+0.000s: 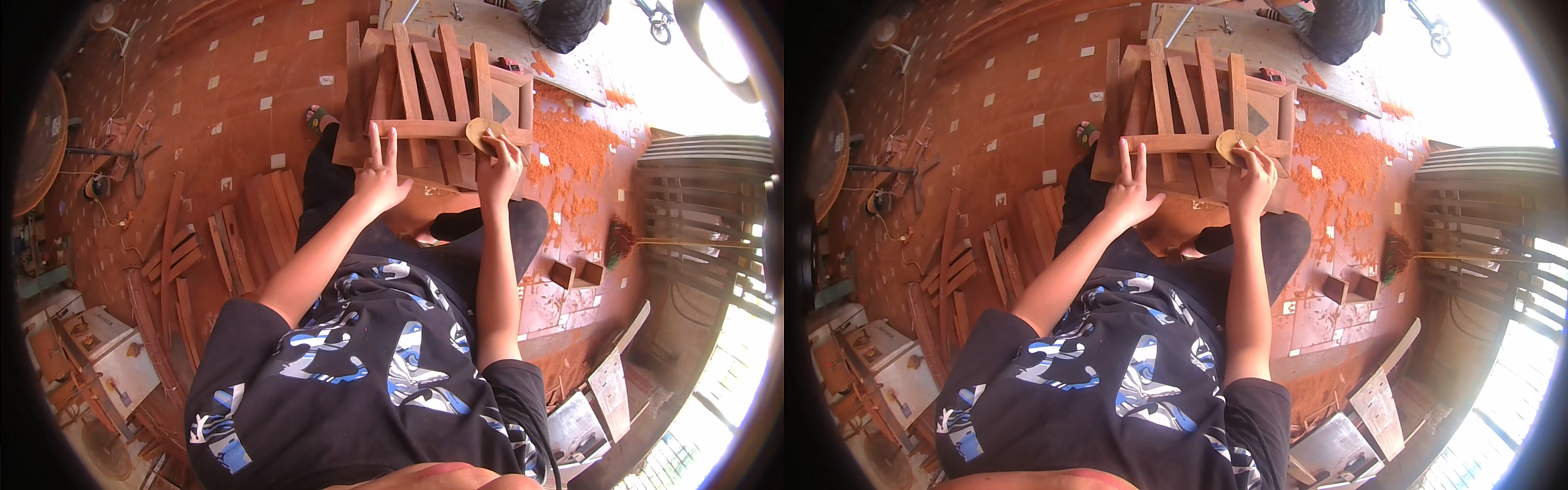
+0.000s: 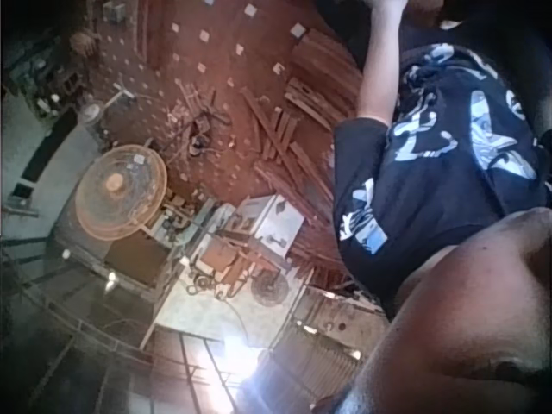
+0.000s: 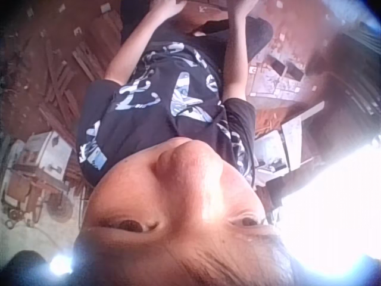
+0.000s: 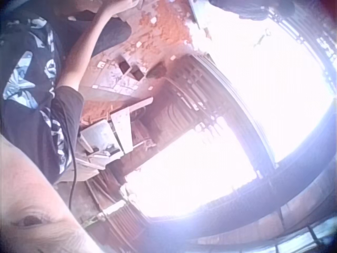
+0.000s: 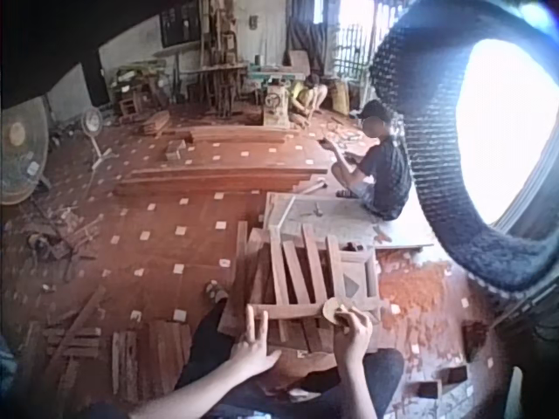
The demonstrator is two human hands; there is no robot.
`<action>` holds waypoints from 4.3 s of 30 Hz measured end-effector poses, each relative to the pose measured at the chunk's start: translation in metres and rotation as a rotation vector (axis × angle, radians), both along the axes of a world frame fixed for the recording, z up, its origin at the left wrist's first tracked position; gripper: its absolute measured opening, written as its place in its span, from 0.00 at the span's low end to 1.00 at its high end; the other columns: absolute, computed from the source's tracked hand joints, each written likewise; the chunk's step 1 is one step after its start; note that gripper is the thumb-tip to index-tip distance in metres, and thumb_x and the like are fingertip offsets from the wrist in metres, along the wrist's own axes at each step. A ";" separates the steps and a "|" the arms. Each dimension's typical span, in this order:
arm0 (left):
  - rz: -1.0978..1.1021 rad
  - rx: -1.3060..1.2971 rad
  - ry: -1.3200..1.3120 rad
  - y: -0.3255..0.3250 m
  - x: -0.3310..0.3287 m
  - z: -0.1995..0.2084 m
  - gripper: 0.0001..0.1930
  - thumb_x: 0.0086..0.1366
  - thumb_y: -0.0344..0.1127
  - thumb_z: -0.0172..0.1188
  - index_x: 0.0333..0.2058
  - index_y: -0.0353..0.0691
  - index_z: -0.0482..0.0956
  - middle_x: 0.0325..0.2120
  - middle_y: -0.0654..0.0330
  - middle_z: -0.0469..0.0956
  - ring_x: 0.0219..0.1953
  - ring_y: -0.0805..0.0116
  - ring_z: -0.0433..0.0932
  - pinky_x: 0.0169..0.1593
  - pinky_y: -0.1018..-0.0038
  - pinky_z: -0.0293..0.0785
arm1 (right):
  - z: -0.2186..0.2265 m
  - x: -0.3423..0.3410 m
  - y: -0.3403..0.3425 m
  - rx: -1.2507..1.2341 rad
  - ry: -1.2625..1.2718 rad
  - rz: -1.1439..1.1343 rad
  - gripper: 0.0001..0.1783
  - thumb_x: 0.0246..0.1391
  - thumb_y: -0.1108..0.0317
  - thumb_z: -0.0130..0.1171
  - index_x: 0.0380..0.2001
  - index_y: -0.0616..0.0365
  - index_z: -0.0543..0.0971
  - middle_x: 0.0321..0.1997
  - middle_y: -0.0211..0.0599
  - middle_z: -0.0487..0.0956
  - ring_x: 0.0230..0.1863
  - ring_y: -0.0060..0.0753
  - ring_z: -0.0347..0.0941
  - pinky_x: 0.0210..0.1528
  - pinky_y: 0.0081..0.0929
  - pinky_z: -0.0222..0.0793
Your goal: The person sits on the floor and sands multiple small wooden slats using a sanding disc and a sanding block. They handle each piece individually, turning them over to smooth different sides.
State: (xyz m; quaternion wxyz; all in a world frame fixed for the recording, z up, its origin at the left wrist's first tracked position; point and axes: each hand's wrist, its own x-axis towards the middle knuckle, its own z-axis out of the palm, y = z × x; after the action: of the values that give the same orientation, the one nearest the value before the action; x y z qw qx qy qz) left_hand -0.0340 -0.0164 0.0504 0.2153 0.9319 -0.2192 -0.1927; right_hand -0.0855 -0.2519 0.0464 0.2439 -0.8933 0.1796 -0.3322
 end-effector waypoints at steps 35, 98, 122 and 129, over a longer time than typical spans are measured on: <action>-0.023 -0.106 -0.047 -0.004 0.003 -0.011 0.62 0.58 0.47 0.70 0.75 0.42 0.29 0.74 0.36 0.19 0.71 0.31 0.55 0.59 0.53 0.76 | -0.012 0.011 0.050 -0.062 -0.039 0.291 0.17 0.46 0.72 0.64 0.42 0.48 0.85 0.58 0.27 0.83 0.63 0.41 0.74 0.67 0.48 0.62; 0.078 -0.091 -0.404 -0.001 0.004 -0.013 0.52 0.56 0.39 0.71 0.75 0.45 0.50 0.76 0.46 0.41 0.76 0.36 0.45 0.71 0.39 0.53 | 0.006 0.005 0.071 -0.103 0.106 0.484 0.16 0.52 0.71 0.64 0.46 0.49 0.84 0.59 0.27 0.82 0.67 0.39 0.71 0.70 0.50 0.60; 0.003 -0.239 -0.684 0.000 0.020 -0.020 0.36 0.54 0.34 0.68 0.63 0.44 0.69 0.55 0.48 0.69 0.56 0.42 0.71 0.57 0.52 0.71 | -0.014 0.003 0.053 -0.276 -0.056 0.407 0.13 0.44 0.62 0.66 0.38 0.42 0.85 0.53 0.21 0.82 0.65 0.36 0.72 0.71 0.50 0.60; 0.058 -0.310 -0.617 -0.009 0.017 0.000 0.37 0.53 0.32 0.71 0.62 0.41 0.67 0.54 0.45 0.67 0.55 0.42 0.69 0.59 0.51 0.67 | -0.015 -0.005 -0.017 -0.184 -0.086 -0.118 0.09 0.53 0.69 0.64 0.38 0.52 0.86 0.52 0.34 0.86 0.62 0.47 0.75 0.61 0.48 0.67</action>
State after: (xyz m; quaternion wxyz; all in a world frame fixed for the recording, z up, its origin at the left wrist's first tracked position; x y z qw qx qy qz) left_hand -0.0173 -0.0259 0.0507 0.2836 0.9083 -0.2740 0.1398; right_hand -0.0900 -0.2690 0.0317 0.1482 -0.8846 0.1901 -0.3992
